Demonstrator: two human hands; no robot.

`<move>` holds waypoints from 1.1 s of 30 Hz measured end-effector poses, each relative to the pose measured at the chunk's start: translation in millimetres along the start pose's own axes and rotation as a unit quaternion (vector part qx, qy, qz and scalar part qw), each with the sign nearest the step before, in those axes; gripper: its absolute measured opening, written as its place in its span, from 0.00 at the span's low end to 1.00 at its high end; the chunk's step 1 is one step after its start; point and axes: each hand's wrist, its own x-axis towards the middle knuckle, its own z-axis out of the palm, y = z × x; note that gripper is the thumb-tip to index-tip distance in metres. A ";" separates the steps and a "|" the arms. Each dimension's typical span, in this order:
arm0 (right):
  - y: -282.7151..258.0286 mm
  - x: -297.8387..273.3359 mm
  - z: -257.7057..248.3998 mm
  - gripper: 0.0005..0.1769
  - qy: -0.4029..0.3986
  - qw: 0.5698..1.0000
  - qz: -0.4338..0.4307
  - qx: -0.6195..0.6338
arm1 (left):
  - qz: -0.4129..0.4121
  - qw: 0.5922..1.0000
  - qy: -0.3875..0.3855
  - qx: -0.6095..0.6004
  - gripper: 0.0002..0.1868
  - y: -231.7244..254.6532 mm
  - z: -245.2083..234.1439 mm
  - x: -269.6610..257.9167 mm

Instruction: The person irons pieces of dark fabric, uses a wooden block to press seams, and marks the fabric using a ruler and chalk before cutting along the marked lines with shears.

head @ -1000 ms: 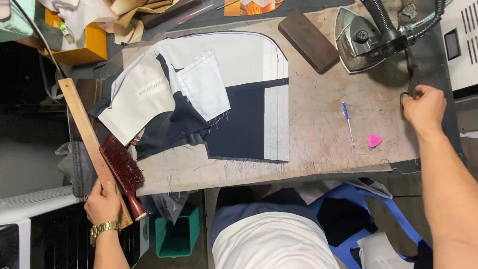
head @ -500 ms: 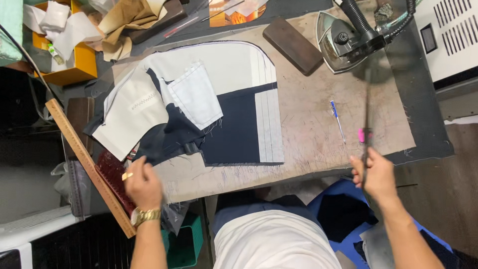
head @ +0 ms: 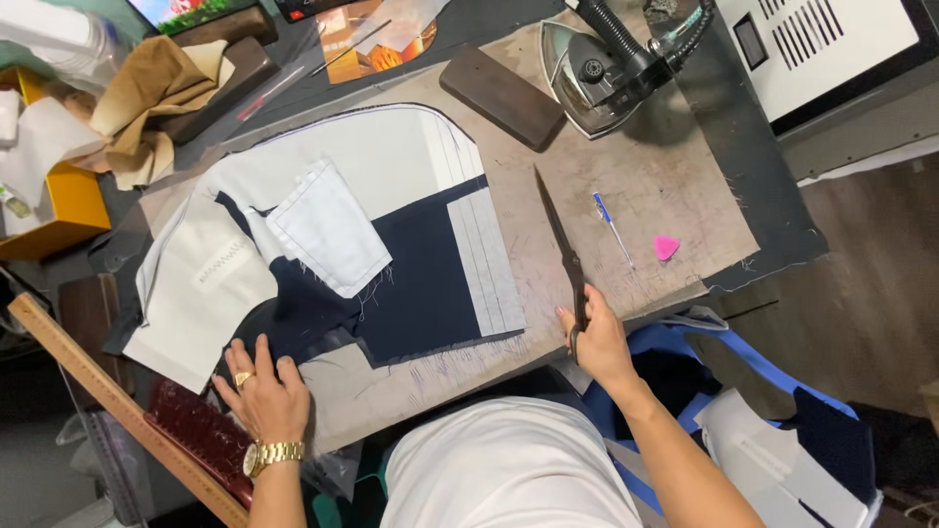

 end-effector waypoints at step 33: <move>14.3 -84.5 -64.5 0.11 -0.260 0.938 0.229 0.002 | 0.316 0.932 -0.035 -0.173 0.13 207.8 -6.3 40.9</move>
